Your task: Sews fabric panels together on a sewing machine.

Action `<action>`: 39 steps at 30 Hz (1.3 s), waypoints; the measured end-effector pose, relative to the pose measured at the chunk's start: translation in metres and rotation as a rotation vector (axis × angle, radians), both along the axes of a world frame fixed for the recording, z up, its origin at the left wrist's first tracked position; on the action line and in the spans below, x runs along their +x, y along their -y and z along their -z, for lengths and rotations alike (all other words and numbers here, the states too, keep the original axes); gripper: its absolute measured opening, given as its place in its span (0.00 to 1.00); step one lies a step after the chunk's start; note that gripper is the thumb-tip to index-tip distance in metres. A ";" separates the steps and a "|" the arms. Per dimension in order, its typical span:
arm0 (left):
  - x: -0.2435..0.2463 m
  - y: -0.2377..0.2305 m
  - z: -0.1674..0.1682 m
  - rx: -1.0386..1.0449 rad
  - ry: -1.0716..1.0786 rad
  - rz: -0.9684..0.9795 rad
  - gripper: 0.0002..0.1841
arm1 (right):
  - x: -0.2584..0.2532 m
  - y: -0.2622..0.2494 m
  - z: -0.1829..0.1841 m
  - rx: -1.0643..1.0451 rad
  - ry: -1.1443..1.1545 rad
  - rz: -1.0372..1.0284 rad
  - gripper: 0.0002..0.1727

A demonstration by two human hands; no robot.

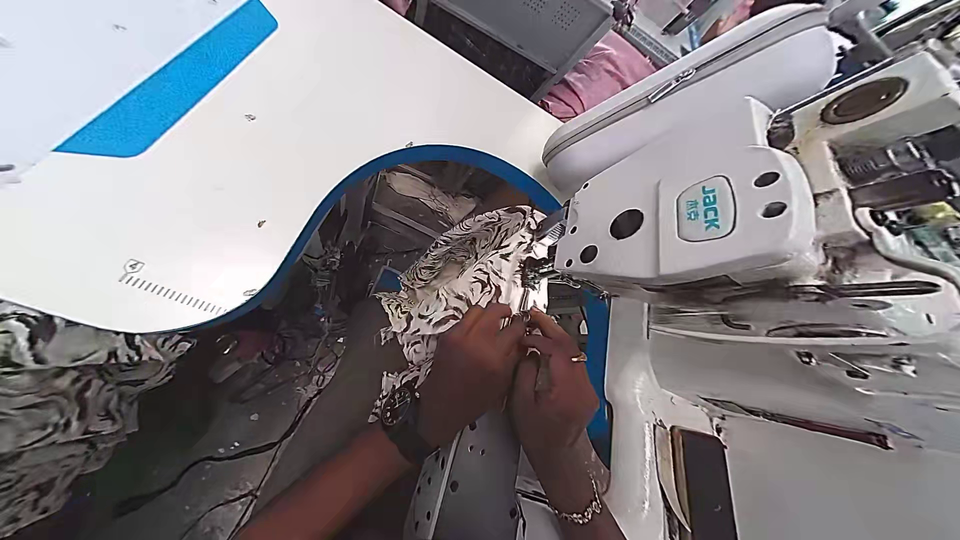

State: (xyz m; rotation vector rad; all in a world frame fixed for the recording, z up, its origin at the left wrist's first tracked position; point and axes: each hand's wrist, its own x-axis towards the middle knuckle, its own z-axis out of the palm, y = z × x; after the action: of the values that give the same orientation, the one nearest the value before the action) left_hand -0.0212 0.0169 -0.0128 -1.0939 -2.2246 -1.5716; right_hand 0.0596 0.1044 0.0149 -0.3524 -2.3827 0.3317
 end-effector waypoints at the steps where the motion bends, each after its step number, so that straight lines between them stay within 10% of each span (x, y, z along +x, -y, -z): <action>1: 0.002 0.018 0.006 0.008 0.077 0.020 0.09 | 0.005 0.005 -0.001 0.004 0.008 -0.039 0.12; 8: 0.046 0.041 0.085 -0.054 0.683 0.446 0.17 | -0.002 0.035 0.006 0.226 0.275 -0.530 0.14; 12: -0.014 0.046 0.129 -0.782 0.157 0.601 0.14 | 0.001 0.030 0.005 0.096 0.277 -0.467 0.14; 16: -0.112 0.154 -0.027 -0.665 -0.179 0.057 0.10 | -0.011 0.041 -0.012 -0.108 0.545 -0.376 0.30; 18: -0.093 0.154 -0.054 -0.532 -0.061 -0.110 0.10 | -0.007 0.046 -0.012 -0.068 0.613 -0.379 0.27; 22: -0.021 0.100 0.089 -0.818 0.584 0.024 0.42 | 0.007 0.050 -0.009 0.000 0.532 -0.478 0.14; 24: 0.004 0.088 0.145 -0.885 0.676 0.062 0.34 | 0.010 0.049 -0.011 -0.012 0.566 -0.521 0.14; 28: -0.013 0.123 0.083 -0.730 0.428 0.121 0.15 | 0.004 0.050 -0.018 -0.066 0.710 -0.429 0.32; 30: -0.027 0.162 0.027 -0.476 -0.061 -0.020 0.10 | -0.010 0.051 -0.019 -0.047 0.752 -0.419 0.49; 33: -0.019 0.226 -0.056 0.050 -0.532 -0.532 0.07 | -0.023 0.068 -0.029 -0.110 0.508 -0.492 0.27; 36: 0.014 0.270 -0.049 0.225 0.131 -0.740 0.36 | -0.014 0.117 -0.049 -0.106 0.104 -0.468 0.17; 39: 0.054 0.262 -0.018 0.516 0.850 -0.468 0.24 | 0.002 0.174 -0.044 -0.032 -0.034 -0.491 0.17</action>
State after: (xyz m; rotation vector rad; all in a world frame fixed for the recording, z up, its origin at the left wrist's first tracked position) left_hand 0.0327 -0.2453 0.0056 0.2904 -2.0088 -2.4167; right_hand 0.0616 -0.0694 0.0594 0.2316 -2.4086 0.5919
